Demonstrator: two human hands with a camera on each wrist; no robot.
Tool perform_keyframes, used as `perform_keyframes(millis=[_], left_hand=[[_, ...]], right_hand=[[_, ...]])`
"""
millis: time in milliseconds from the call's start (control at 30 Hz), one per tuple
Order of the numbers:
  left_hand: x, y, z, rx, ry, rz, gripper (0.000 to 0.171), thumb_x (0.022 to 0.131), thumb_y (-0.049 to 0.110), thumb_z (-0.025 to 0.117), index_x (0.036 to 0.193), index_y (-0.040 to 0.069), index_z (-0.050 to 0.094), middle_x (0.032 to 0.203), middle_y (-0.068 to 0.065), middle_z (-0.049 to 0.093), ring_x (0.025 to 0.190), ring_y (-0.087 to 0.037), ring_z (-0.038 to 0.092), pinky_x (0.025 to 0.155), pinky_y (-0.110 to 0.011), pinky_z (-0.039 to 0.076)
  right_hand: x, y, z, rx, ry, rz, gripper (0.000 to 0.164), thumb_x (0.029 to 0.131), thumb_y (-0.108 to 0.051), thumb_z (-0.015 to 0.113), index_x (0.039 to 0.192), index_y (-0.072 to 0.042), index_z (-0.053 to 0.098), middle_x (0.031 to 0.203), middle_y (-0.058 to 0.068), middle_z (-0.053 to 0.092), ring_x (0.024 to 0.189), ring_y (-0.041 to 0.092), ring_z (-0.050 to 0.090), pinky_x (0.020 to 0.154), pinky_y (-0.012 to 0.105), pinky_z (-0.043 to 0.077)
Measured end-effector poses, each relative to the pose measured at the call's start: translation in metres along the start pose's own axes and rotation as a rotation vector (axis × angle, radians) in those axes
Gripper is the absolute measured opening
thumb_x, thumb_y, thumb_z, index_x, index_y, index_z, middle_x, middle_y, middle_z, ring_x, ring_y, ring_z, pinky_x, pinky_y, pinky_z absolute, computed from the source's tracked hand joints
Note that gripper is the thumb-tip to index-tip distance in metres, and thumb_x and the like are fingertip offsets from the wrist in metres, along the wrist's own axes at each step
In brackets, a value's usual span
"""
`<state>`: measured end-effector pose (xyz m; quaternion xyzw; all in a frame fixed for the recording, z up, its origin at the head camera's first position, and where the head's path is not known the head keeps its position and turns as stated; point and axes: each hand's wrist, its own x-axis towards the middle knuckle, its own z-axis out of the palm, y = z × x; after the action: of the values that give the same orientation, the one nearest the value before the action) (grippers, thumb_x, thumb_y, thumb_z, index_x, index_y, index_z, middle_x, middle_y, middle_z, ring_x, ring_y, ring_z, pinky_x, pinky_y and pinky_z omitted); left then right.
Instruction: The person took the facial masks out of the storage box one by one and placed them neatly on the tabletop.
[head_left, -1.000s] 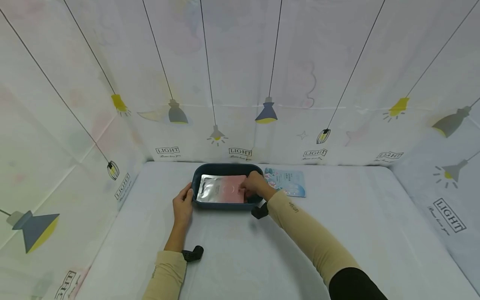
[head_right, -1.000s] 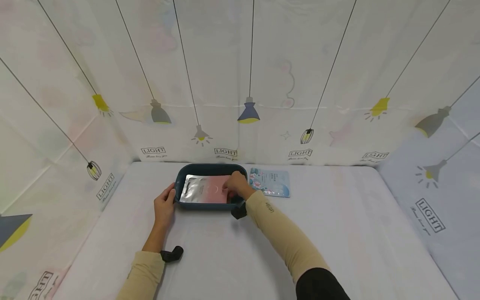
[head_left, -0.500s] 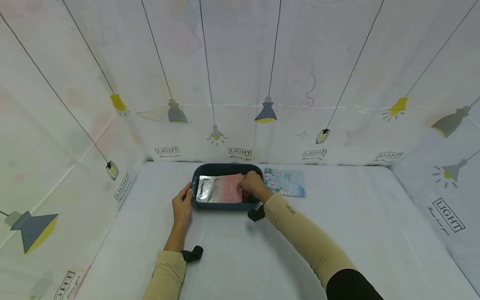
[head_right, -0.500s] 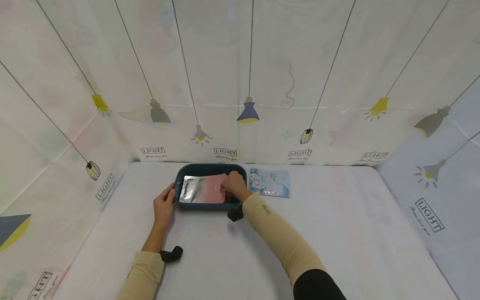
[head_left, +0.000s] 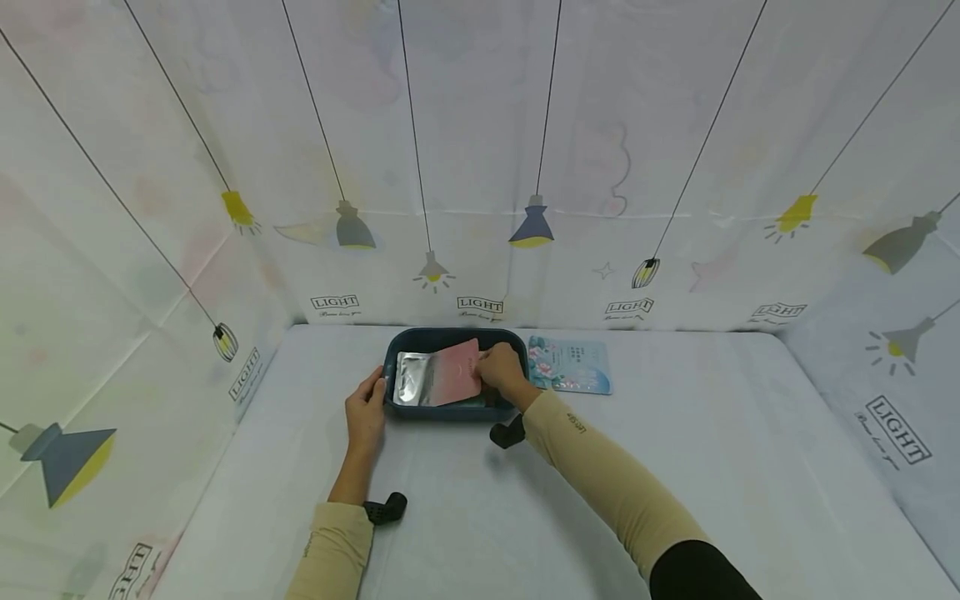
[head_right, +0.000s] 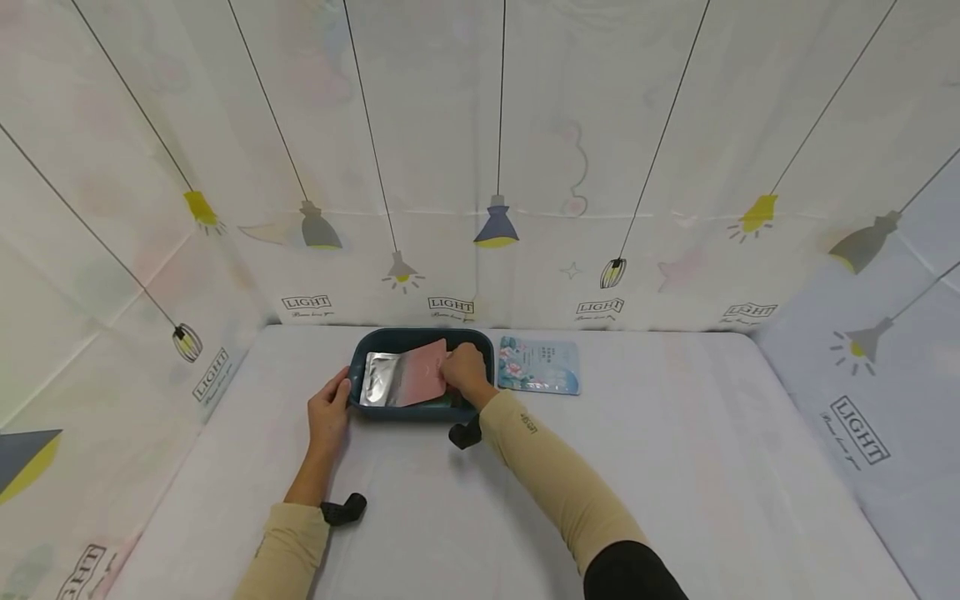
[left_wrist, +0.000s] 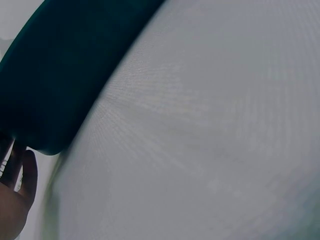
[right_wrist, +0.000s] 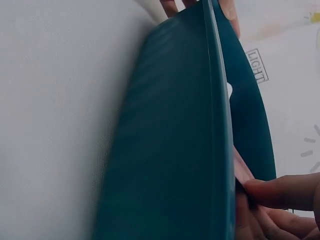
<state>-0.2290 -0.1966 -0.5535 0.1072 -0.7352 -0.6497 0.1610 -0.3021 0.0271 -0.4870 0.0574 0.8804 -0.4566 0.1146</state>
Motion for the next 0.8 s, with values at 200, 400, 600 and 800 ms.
perform_keyframes(millis=[200,400,600,800], left_hand=[[0.001,-0.002,-0.001,0.014,0.005,-0.001,0.038,0.102,0.019,0.049,0.136,0.002,0.055,0.142,-0.015,0.054,0.136,-0.024,0.047,0.111,-0.031,0.040],[0.001,-0.002,-0.002,0.018,0.008,0.011,0.038,0.102,0.019,0.050,0.136,0.003,0.056,0.141,-0.015,0.055,0.136,-0.024,0.047,0.111,-0.034,0.040],[0.001,-0.002,-0.003,0.017,0.003,0.012,0.038,0.103,0.019,0.048,0.137,0.002,0.054,0.143,-0.015,0.053,0.138,-0.024,0.045,0.114,-0.040,0.037],[0.001,-0.003,-0.002,0.007,0.001,0.015,0.039,0.103,0.019,0.049,0.137,0.002,0.054,0.143,-0.016,0.053,0.139,-0.025,0.044,0.115,-0.037,0.036]], right_hand=[[-0.003,-0.002,-0.005,0.073,0.023,-0.038,0.011,0.084,-0.004,0.067,0.079,0.003,0.075,0.080,0.012,0.073,0.057,0.013,0.060,0.049,0.023,0.048],[-0.004,-0.003,-0.011,0.103,0.015,-0.054,0.012,0.083,-0.002,0.067,0.087,0.004,0.076,0.082,0.016,0.074,0.057,0.014,0.063,0.054,0.029,0.054],[-0.005,-0.004,-0.013,0.167,-0.015,-0.054,0.014,0.084,-0.001,0.066,0.093,0.006,0.075,0.085,0.017,0.074,0.057,0.013,0.064,0.066,0.039,0.061],[-0.006,-0.001,-0.022,0.208,-0.044,-0.076,0.015,0.085,-0.002,0.069,0.096,0.007,0.074,0.087,0.019,0.074,0.056,0.011,0.063,0.069,0.039,0.061]])
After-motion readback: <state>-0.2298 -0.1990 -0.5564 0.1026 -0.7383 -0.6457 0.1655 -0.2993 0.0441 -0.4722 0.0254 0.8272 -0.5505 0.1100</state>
